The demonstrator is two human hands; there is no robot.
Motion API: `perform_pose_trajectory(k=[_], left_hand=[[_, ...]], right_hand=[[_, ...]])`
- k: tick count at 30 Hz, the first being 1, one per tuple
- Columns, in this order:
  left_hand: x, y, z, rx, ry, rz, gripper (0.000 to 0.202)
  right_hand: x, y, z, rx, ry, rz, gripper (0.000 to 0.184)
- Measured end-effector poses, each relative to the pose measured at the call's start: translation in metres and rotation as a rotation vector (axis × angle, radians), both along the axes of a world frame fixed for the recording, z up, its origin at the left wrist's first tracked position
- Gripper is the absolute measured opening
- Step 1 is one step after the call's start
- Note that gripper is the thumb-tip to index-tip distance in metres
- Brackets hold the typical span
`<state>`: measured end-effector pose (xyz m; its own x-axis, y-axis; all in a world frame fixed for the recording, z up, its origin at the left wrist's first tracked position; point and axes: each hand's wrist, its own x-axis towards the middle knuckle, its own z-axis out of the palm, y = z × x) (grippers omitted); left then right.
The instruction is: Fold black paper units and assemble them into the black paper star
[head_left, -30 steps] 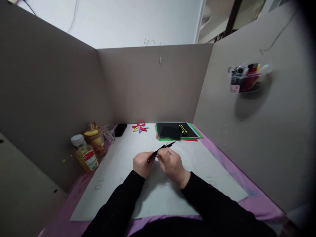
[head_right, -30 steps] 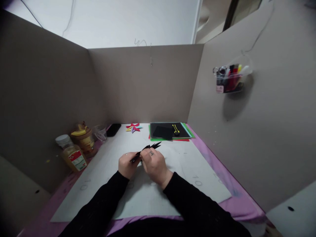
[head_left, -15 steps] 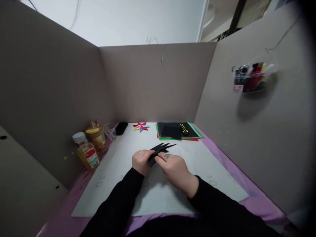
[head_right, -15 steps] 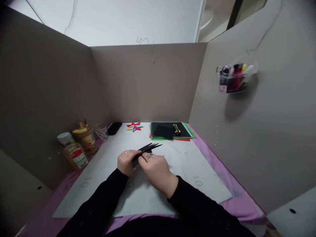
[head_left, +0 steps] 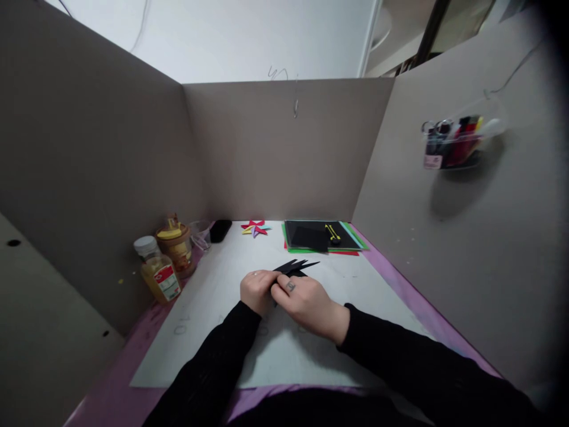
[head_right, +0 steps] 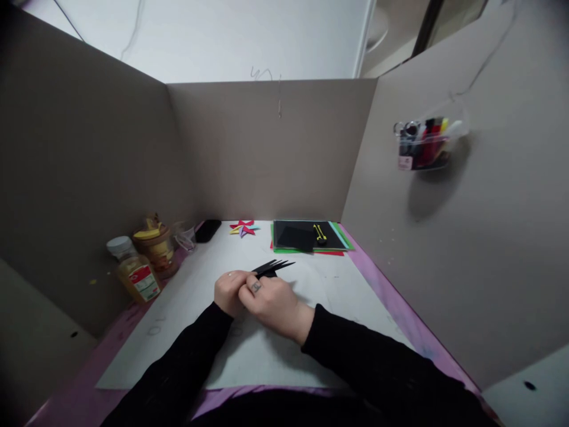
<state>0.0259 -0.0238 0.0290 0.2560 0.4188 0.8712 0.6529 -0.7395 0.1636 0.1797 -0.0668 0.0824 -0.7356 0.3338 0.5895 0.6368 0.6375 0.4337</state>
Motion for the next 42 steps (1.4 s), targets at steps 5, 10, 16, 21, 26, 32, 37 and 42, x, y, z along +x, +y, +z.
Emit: perform_pose_trajectory(k=[5,10,16,21,26,32,37,42], left_hand=[[-0.001,-0.001,-0.001,-0.108,-0.015,0.017,0.017],[-0.002,0.002,-0.006,-0.161,-0.078,0.045,0.016],[0.000,0.001,-0.006,-0.162,-0.091,-0.001,0.018],[0.000,-0.005,0.000,-0.159,-0.082,-0.025,0.019],[0.000,-0.004,-0.002,-0.131,-0.065,-0.037,0.020],[0.007,0.000,-0.011,-0.222,-0.180,-0.053,0.014],[0.011,-0.002,-0.011,-0.276,-0.211,-0.070,0.012],[0.010,-0.001,-0.009,-0.271,-0.229,-0.066,0.010]], right_hand=[[0.008,-0.001,-0.012,-0.084,0.115,0.052,0.017],[0.014,0.006,-0.031,-0.048,0.314,0.092,0.027],[0.013,0.015,-0.040,-0.034,0.420,0.105,0.025],[0.013,0.014,-0.042,-0.004,0.399,0.150,0.022],[0.012,0.018,-0.045,-0.071,0.351,0.090,0.024],[0.014,0.020,-0.043,0.017,0.430,0.150,0.025],[0.009,0.015,-0.033,-0.015,0.469,0.142,0.025],[0.002,0.014,-0.029,-0.036,0.449,0.076,0.029]])
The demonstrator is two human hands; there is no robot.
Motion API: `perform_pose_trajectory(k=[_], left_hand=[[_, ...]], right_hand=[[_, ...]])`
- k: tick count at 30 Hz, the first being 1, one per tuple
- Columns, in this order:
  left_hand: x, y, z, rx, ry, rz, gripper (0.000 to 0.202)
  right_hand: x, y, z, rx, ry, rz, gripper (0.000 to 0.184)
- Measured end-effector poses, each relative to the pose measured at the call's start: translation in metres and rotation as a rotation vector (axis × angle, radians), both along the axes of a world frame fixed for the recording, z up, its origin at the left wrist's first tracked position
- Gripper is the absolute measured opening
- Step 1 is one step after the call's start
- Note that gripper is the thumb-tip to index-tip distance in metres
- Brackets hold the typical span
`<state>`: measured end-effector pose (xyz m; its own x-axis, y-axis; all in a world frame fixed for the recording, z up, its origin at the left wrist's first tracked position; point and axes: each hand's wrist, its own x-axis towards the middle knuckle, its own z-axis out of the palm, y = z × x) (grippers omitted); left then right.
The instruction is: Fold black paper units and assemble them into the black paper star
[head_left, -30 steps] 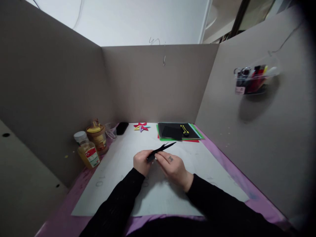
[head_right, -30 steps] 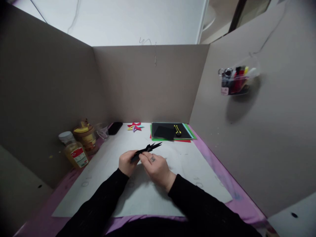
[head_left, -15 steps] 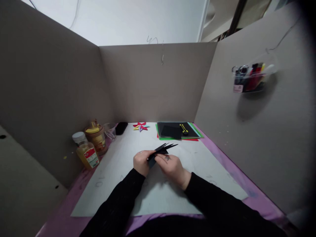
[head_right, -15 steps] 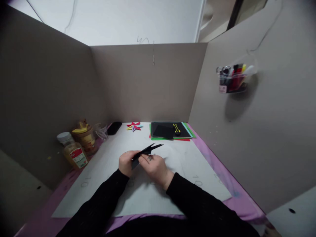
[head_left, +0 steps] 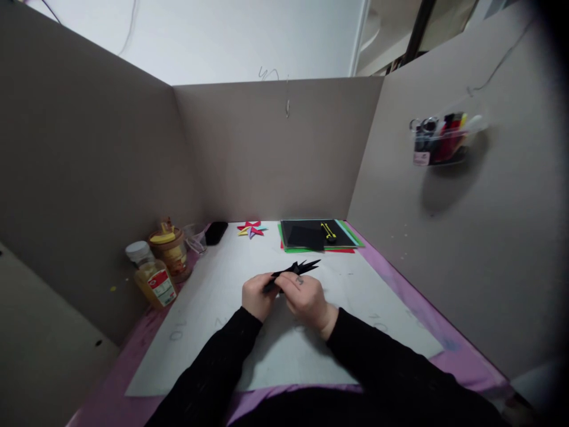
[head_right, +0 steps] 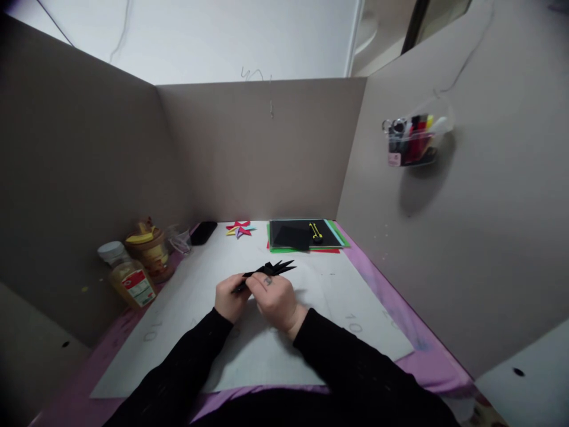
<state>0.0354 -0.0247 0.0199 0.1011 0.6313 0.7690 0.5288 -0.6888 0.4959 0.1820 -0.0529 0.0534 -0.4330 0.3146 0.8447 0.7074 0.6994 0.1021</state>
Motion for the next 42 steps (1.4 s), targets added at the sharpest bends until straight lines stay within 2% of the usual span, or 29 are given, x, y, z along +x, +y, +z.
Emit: perform_pose_trajectory(k=[7,11,14,16,17,19,22,23,25,28,32,39,42], left_hand=[[-0.001,0.000,0.002,-0.047,-0.069,-0.004,0.015],[-0.001,-0.001,0.012,-0.208,-0.195,-0.001,0.006],[-0.007,0.004,0.021,-0.416,-0.423,0.009,0.018],[-0.013,0.010,0.024,-0.544,-0.610,-0.037,0.028],[-0.016,0.013,0.025,-0.592,-0.701,-0.089,0.033],[-0.021,0.018,0.024,-0.660,-0.841,-0.181,0.038],[-0.023,0.021,0.020,-0.763,-0.917,-0.266,0.040],[-0.022,0.021,0.019,-0.797,-0.911,-0.282,0.040],[-0.020,0.019,0.017,-0.846,-0.875,-0.309,0.040],[-0.017,0.017,0.015,-0.868,-0.795,-0.344,0.041],[-0.016,0.016,0.017,-0.848,-0.703,-0.328,0.039],[-0.010,0.010,0.019,-0.805,-0.644,-0.235,0.040],[-0.011,0.010,0.020,-0.810,-0.657,-0.251,0.039]], right_hand=[[-0.008,0.002,0.002,-0.045,-0.038,-0.034,0.025],[-0.008,0.002,0.003,-0.069,0.016,0.065,0.031],[0.006,0.006,0.010,-0.061,0.202,0.116,0.035],[0.022,0.014,0.017,-0.082,0.517,0.023,0.032],[0.031,0.019,0.020,-0.146,0.675,-0.038,0.034],[0.045,0.030,0.023,-0.402,0.871,-0.078,0.038],[0.055,0.042,0.017,-1.041,0.823,0.221,0.038],[0.054,0.044,0.013,-1.206,0.775,0.331,0.037],[0.049,0.045,0.003,-1.396,0.731,0.469,0.037],[0.039,0.044,-0.008,-1.518,0.809,0.505,0.038],[0.031,0.041,-0.014,-1.635,0.931,0.486,0.040],[0.030,0.041,-0.024,-1.639,0.912,0.452,0.039],[0.030,0.041,-0.025,-1.645,0.907,0.450,0.040]])
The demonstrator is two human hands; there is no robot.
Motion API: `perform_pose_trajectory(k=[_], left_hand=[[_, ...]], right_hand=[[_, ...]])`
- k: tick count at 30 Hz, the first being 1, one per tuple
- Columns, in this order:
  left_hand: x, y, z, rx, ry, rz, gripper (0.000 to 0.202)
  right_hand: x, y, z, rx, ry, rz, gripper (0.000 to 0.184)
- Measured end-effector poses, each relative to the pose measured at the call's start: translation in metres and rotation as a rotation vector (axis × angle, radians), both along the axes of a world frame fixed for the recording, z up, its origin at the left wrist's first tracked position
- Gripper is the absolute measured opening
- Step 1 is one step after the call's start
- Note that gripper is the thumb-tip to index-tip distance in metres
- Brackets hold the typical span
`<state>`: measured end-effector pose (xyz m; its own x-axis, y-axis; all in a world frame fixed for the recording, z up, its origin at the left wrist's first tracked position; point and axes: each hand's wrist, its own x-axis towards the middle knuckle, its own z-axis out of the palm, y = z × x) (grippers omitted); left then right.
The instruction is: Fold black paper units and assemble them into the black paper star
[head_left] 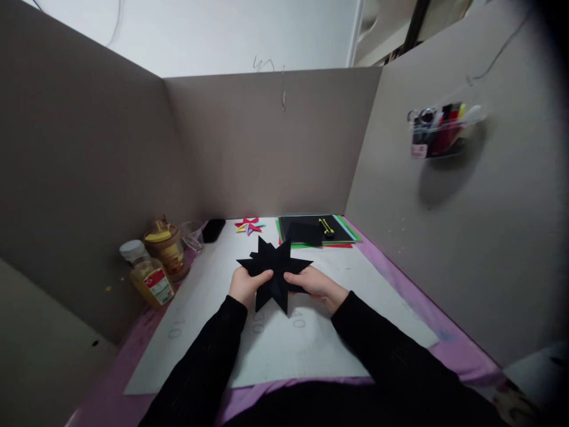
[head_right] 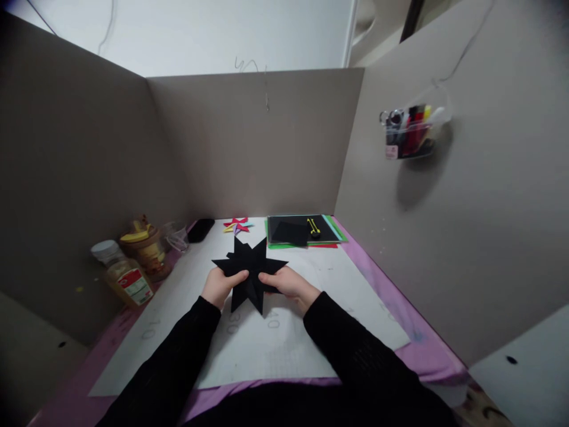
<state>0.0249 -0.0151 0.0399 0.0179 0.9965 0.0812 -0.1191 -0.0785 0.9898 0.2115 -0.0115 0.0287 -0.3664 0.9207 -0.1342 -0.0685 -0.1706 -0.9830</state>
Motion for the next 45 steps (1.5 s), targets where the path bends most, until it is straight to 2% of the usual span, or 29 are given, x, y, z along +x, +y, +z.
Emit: perform_pose_trajectory(k=[3,7,9,12,15,19,23,26,29,32,33,35,38,40,42,45], left_hand=[[-0.005,0.002,0.003,-0.057,-0.120,-0.053,0.044],[-0.011,0.004,0.009,-0.121,-0.346,-0.113,0.062],[-0.009,0.002,0.009,-0.140,-0.385,-0.164,0.060],[0.000,-0.001,0.004,-0.167,-0.363,-0.200,0.047],[0.006,-0.003,-0.002,-0.184,-0.326,-0.134,0.040],[0.006,-0.001,-0.006,-0.177,-0.274,-0.042,0.043],[0.007,0.002,-0.007,-0.154,-0.215,0.047,0.046],[0.006,0.003,-0.006,-0.138,-0.202,0.084,0.048],[0.003,0.005,-0.004,-0.137,-0.218,0.125,0.048],[-0.002,0.007,-0.002,-0.146,-0.241,0.154,0.048],[-0.003,0.008,-0.002,-0.149,-0.249,0.152,0.048],[-0.004,0.009,-0.002,-0.151,-0.261,0.143,0.048],[-0.003,0.009,-0.004,-0.142,-0.260,0.130,0.047],[-0.001,0.009,-0.006,-0.137,-0.239,0.120,0.047],[0.001,0.008,-0.006,-0.132,-0.209,0.107,0.046],[0.002,0.005,-0.006,-0.118,-0.185,0.093,0.044]], right_hand=[[-0.001,-0.001,0.002,-0.037,0.040,-0.026,0.038],[-0.004,0.001,-0.001,-0.128,0.121,-0.124,0.029],[-0.005,0.002,-0.004,-0.150,0.145,-0.150,0.025],[-0.006,0.003,-0.008,-0.159,0.155,-0.150,0.025],[-0.007,0.001,-0.008,-0.109,0.138,-0.109,0.031],[-0.009,-0.004,-0.005,-0.041,0.099,-0.090,0.036],[-0.015,-0.009,-0.005,-0.039,0.081,-0.103,0.037],[-0.016,-0.010,-0.004,-0.044,0.142,-0.040,0.040],[-0.006,-0.006,0.001,0.008,0.257,0.013,0.052],[0.017,0.002,0.011,0.150,0.293,-0.057,0.053],[0.025,0.003,0.014,0.230,0.274,-0.043,0.049],[0.038,0.005,0.018,0.351,0.164,0.112,0.047],[0.043,0.002,0.022,0.448,-0.098,0.387,0.060],[0.036,-0.003,0.023,0.490,-0.227,0.492,0.068],[0.024,-0.008,0.023,0.536,-0.263,0.512,0.068],[0.008,-0.012,0.019,0.584,-0.203,0.427,0.064]])
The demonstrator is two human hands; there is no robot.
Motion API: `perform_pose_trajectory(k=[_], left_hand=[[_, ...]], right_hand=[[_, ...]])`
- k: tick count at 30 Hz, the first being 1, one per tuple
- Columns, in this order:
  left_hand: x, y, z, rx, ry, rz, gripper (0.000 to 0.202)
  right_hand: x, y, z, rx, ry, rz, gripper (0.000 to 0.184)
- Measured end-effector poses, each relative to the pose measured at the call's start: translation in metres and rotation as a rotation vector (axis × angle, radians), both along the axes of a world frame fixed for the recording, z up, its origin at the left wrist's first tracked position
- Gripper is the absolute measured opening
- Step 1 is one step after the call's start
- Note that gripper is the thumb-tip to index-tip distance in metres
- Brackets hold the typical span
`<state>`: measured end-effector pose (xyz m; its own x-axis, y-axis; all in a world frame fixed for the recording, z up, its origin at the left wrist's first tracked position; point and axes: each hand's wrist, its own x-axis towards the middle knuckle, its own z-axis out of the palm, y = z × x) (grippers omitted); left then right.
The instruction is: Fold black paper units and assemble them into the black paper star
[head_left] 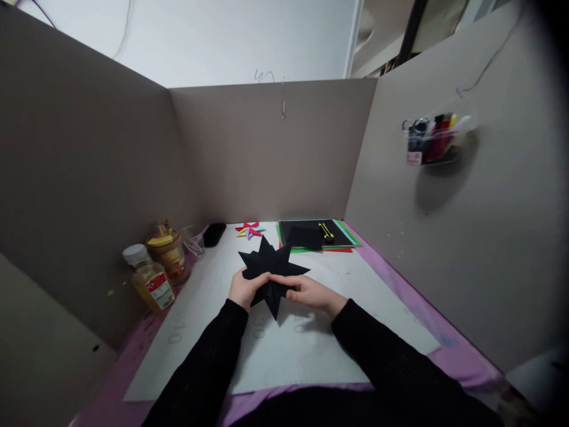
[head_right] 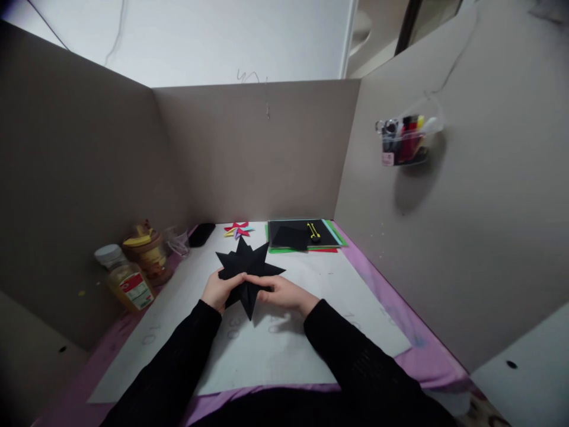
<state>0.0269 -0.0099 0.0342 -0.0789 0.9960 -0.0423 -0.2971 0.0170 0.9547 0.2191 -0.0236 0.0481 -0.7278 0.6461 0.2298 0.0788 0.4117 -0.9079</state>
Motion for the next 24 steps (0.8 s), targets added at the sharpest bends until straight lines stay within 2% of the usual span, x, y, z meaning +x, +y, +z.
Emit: perform_pose_trajectory(k=[7,12,14,17,20,24], left_hand=[[0.001,-0.007,0.007,0.074,-0.004,-0.094,0.044],[-0.007,-0.006,0.013,0.158,0.009,-0.193,0.049],[-0.016,-0.003,0.017,0.227,0.009,-0.144,0.054],[-0.032,0.003,0.022,0.341,0.032,0.034,0.068],[-0.042,0.007,0.023,0.263,0.089,0.019,0.062],[-0.043,0.009,0.019,0.150,0.126,-0.035,0.041]], right_hand=[[-0.009,0.000,-0.012,-0.056,0.090,-0.139,0.062],[-0.006,0.002,-0.014,-0.068,0.094,-0.206,0.063],[-0.003,0.003,-0.013,-0.061,0.080,-0.217,0.062],[0.004,0.004,-0.013,-0.021,0.053,-0.194,0.056],[0.009,0.005,-0.011,-0.003,0.002,-0.174,0.054],[0.011,0.005,-0.009,0.006,-0.061,-0.159,0.053]])
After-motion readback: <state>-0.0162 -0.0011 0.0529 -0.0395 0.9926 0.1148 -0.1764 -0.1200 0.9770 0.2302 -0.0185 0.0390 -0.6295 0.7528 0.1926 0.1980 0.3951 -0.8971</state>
